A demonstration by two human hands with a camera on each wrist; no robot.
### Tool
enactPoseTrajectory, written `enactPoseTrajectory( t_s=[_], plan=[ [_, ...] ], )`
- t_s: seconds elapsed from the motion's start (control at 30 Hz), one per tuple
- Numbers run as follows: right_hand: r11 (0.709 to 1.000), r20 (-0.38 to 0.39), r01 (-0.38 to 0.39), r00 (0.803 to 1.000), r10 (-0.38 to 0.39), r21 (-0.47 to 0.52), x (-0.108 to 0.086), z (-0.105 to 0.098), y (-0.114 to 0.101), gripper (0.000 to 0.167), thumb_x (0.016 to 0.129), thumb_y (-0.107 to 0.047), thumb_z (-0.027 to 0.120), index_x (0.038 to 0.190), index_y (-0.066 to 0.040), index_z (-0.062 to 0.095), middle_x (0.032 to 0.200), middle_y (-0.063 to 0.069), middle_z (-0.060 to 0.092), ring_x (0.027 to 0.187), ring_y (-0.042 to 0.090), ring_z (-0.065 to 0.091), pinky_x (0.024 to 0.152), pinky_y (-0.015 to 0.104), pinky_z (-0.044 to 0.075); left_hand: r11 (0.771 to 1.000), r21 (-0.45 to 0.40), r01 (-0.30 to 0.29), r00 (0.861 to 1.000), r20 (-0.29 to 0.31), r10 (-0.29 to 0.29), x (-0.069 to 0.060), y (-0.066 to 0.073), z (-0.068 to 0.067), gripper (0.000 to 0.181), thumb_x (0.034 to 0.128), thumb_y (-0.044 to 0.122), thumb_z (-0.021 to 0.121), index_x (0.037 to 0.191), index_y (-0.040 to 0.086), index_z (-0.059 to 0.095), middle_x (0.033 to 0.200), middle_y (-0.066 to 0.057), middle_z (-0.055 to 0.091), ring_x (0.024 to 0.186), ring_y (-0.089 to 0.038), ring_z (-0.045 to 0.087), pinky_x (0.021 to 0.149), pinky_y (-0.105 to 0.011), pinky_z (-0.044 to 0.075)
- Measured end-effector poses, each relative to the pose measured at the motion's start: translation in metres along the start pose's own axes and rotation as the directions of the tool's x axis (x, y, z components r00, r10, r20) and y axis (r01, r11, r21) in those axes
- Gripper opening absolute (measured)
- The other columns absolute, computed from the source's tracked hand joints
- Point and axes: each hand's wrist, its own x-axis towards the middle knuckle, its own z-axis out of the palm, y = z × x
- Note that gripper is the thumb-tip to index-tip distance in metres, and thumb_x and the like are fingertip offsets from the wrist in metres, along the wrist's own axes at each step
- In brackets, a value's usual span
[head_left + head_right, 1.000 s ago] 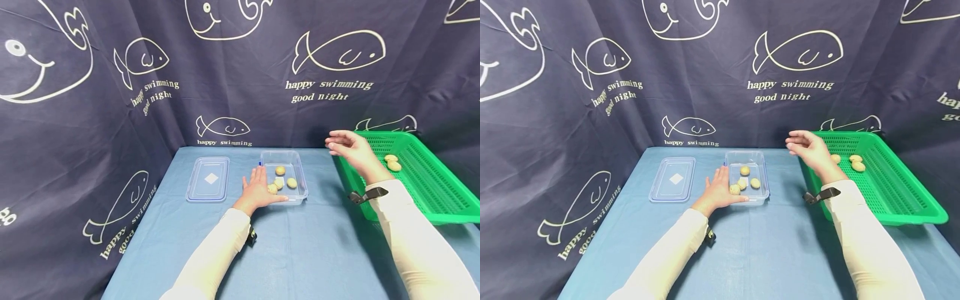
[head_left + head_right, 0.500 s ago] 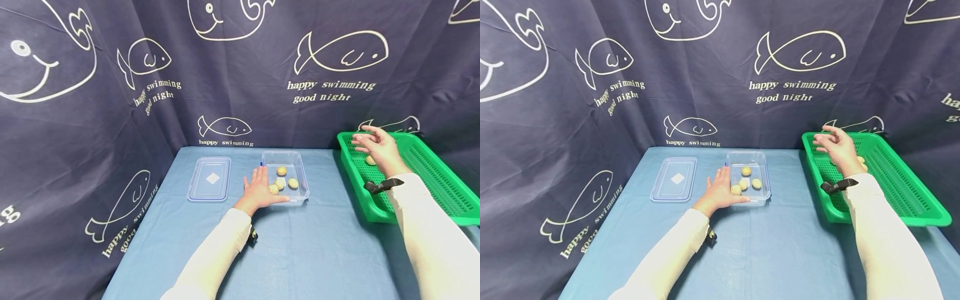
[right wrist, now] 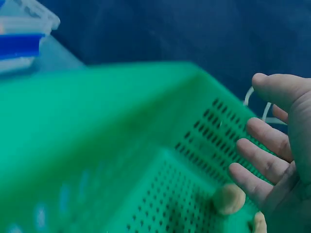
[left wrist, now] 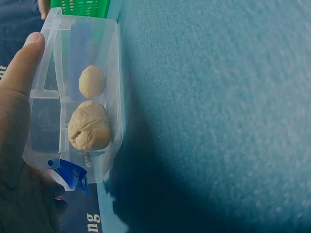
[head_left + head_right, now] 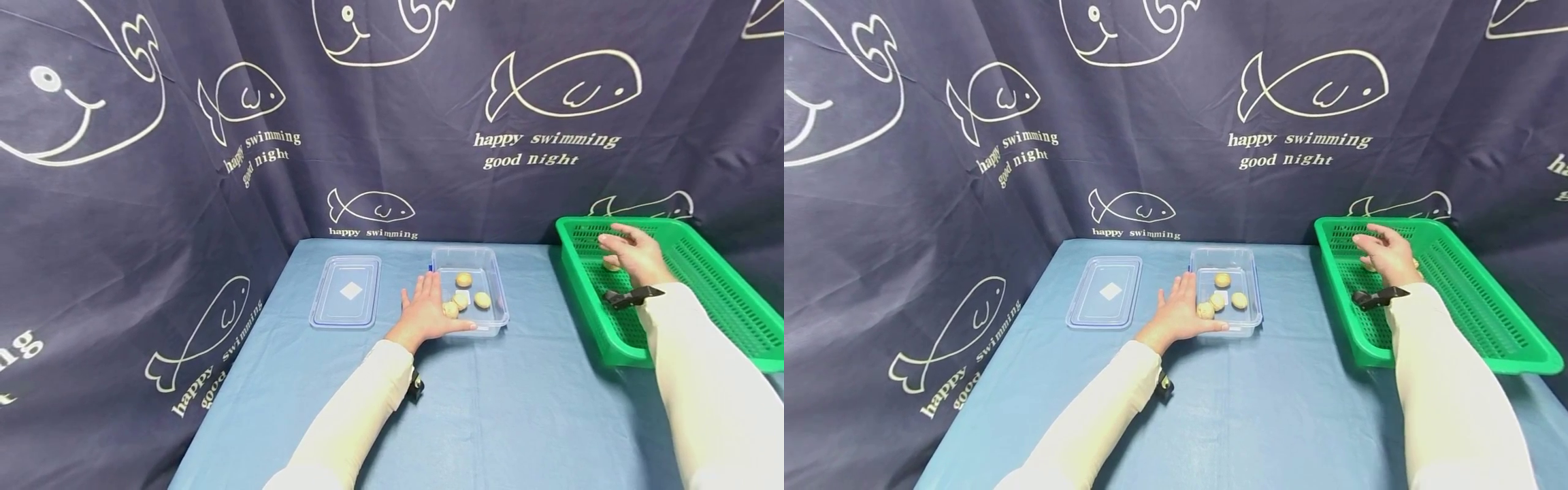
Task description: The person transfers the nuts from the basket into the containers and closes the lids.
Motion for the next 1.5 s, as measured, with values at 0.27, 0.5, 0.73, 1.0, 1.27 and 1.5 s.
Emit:
enactPoseTrajectory(
  t_s=[0.27,0.5,0.73,1.0,1.27,1.5],
  plan=[
    [0.983,0.047,-0.100,0.993,0.108,-0.156,0.000,-0.008,0.005,0.089,0.100,-0.021,0.066,0.159,0.007,0.006,0.083,-0.027,0.063,0.071,-0.006,0.066,0.065,0.015,0.055,1.000,0.011,0.013,1.000,0.003,-0.013,-0.003,-0.002,0.000,0.137,0.0662,0.087,0.067,0.164,0.012,0.008,0.170,-0.008,0.009,0.156,-0.023,0.003,0.119,-0.063,0.009],
    [0.917,-0.004,-0.068,0.997,0.072,-0.394,0.011,-0.028,0.025,0.090,0.099,-0.031,0.064,0.155,0.014,0.010,0.085,-0.026,0.061,0.068,-0.011,0.063,0.064,0.019,0.057,1.000,0.013,0.011,1.000,0.006,-0.011,-0.002,-0.001,-0.003,0.136,0.0668,0.087,0.067,0.164,0.012,0.007,0.171,-0.008,0.008,0.156,-0.022,0.002,0.120,-0.063,0.009],
    [0.873,-0.014,-0.095,0.995,0.101,-0.479,0.021,-0.039,0.037,0.090,0.100,-0.033,0.061,0.156,0.012,0.007,0.150,0.046,0.023,0.065,-0.016,0.055,0.062,0.022,0.057,1.000,0.020,0.012,1.000,-0.005,-0.012,-0.001,0.001,-0.004,0.137,0.0656,0.087,0.068,0.164,0.012,0.009,0.170,-0.007,0.009,0.156,-0.023,0.004,0.119,-0.063,0.010],
    [0.855,0.044,-0.096,0.989,0.138,-0.509,0.023,-0.042,0.039,0.092,0.101,-0.029,0.061,0.155,0.012,-0.001,0.150,0.050,0.018,0.065,-0.011,0.058,0.063,0.023,0.057,1.000,0.025,0.009,1.000,-0.026,-0.009,0.001,0.000,-0.003,0.137,0.0649,0.087,0.068,0.164,0.012,0.010,0.170,-0.007,0.011,0.156,-0.023,0.005,0.120,-0.062,0.011],
    [0.753,0.039,-0.084,0.989,0.145,-0.653,0.036,-0.055,0.053,0.093,0.099,-0.039,0.058,0.154,0.015,0.005,0.143,0.051,0.029,0.068,-0.017,0.042,0.059,0.015,0.049,1.000,0.009,0.015,1.000,-0.020,-0.014,0.000,-0.001,0.000,0.137,0.0649,0.087,0.068,0.164,0.012,0.010,0.170,-0.007,0.011,0.156,-0.023,0.005,0.120,-0.062,0.011],
    [0.736,0.071,-0.056,0.987,0.141,-0.675,0.041,-0.060,0.060,0.091,0.100,-0.038,0.056,0.151,0.020,0.007,0.141,0.052,0.029,0.060,-0.012,0.053,0.058,0.018,0.052,1.000,0.011,0.009,1.000,-0.022,-0.009,0.001,-0.001,-0.001,0.137,0.0641,0.088,0.068,0.164,0.012,0.012,0.170,-0.006,0.012,0.156,-0.025,0.010,0.119,-0.062,0.012]
  ],
)
